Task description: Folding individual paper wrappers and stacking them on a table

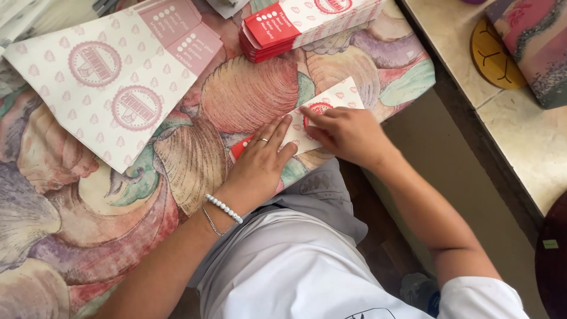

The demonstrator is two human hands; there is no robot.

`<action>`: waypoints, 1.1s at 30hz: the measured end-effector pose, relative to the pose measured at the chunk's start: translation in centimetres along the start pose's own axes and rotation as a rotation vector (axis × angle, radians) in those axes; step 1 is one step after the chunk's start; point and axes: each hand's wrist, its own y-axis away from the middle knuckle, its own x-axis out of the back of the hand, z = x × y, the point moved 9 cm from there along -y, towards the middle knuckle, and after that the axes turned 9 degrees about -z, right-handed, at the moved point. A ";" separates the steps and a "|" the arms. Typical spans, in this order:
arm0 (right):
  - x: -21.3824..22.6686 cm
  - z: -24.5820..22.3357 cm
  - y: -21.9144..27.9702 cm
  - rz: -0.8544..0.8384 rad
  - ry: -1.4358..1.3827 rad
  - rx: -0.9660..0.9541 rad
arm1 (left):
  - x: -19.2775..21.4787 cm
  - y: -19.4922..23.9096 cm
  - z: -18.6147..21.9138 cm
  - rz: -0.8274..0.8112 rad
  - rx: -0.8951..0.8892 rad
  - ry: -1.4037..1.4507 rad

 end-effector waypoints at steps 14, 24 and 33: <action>-2.2 13.3 2.1 0.068 -0.019 -0.173 | -1.6 0.2 0.0 -0.128 -0.004 -0.066; 1.2 1.9 6.2 0.077 -0.227 0.101 | -2.8 -0.9 0.0 -0.195 0.024 -0.238; -0.2 1.9 8.8 0.148 0.076 0.218 | -2.7 -0.7 0.4 -0.186 0.029 -0.255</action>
